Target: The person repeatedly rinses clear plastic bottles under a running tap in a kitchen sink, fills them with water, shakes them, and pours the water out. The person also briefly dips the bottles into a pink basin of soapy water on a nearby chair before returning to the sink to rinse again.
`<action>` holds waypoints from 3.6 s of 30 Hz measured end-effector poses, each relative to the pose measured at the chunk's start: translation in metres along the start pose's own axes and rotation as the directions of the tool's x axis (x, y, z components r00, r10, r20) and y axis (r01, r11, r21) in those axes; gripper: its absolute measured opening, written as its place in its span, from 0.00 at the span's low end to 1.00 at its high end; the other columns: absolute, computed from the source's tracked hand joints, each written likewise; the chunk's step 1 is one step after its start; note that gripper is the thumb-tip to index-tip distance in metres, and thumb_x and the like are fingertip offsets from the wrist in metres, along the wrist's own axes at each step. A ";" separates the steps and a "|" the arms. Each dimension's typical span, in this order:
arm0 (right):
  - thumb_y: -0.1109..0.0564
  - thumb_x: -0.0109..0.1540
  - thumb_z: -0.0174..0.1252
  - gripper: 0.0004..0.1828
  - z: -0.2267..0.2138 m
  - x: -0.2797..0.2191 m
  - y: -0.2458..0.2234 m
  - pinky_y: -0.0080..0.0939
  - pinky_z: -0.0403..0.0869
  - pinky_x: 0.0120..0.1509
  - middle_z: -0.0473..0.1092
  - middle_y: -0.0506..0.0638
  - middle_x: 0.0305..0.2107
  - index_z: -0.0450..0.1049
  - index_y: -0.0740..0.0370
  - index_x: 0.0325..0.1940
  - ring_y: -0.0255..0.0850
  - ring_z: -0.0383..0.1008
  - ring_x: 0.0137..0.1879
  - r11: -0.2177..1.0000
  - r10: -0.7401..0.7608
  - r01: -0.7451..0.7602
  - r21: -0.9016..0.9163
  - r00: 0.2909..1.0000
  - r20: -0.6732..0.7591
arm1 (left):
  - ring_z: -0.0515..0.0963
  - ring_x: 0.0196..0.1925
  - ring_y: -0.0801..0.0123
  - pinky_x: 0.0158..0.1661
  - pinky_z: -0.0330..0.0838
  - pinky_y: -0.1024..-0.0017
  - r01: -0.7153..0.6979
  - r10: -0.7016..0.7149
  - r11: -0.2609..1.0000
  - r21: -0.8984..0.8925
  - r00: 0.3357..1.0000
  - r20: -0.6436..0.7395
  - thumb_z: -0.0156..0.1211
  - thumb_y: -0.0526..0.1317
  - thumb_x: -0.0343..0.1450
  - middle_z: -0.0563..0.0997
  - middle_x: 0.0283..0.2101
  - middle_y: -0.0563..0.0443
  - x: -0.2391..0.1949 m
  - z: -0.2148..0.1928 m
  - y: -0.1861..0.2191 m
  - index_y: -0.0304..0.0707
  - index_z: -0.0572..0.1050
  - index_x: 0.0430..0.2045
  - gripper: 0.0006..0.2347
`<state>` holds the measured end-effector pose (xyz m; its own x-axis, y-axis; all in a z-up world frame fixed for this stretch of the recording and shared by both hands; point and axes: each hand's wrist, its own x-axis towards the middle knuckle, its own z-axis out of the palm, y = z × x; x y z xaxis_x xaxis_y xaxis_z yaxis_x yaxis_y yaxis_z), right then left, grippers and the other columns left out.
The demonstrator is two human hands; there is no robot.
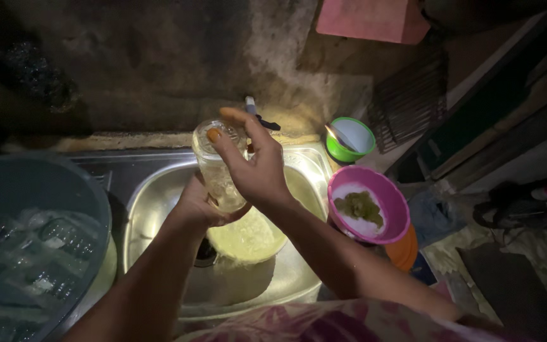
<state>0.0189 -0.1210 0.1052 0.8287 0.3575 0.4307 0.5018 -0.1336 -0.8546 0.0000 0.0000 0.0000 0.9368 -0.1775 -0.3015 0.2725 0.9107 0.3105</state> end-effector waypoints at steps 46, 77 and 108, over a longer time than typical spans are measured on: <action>0.36 0.62 0.58 0.26 0.031 0.021 0.259 0.40 0.73 0.35 0.72 0.52 0.38 0.76 0.50 0.59 0.40 0.71 0.37 0.610 0.788 -0.792 0.014 0.609 0.091 | 0.69 0.68 0.40 0.62 0.66 0.40 0.384 -0.255 0.922 -0.049 0.507 -0.824 0.53 0.50 0.73 0.67 0.69 0.34 0.074 -0.127 -0.017 0.42 0.65 0.64 0.24; 0.56 0.43 0.79 0.47 -0.020 0.006 0.188 0.51 0.68 0.66 0.66 0.61 0.54 0.66 0.63 0.64 0.57 0.66 0.62 0.906 0.108 -0.119 -0.406 0.993 -0.051 | 0.75 0.63 0.46 0.56 0.69 0.39 0.313 -0.308 0.948 -0.052 0.869 -0.388 0.50 0.60 0.72 0.73 0.65 0.40 0.181 -0.109 -0.039 0.39 0.67 0.63 0.30; 0.57 0.52 0.74 0.46 -0.006 -0.083 0.020 0.50 0.71 0.78 0.65 0.56 0.66 0.65 0.50 0.73 0.55 0.65 0.77 0.927 -0.211 0.356 -0.115 0.752 0.624 | 0.81 0.48 0.58 0.46 0.75 0.58 -0.231 0.201 0.945 0.232 0.969 0.147 0.49 0.47 0.74 0.79 0.48 0.42 0.018 -0.141 -0.048 0.35 0.72 0.51 0.17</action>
<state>-0.0386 -0.1587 0.0538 0.3628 0.8739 0.3236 0.7888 -0.1031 -0.6060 -0.0271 0.0061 -0.1474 0.9943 -0.0440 -0.0976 0.0922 0.8148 0.5724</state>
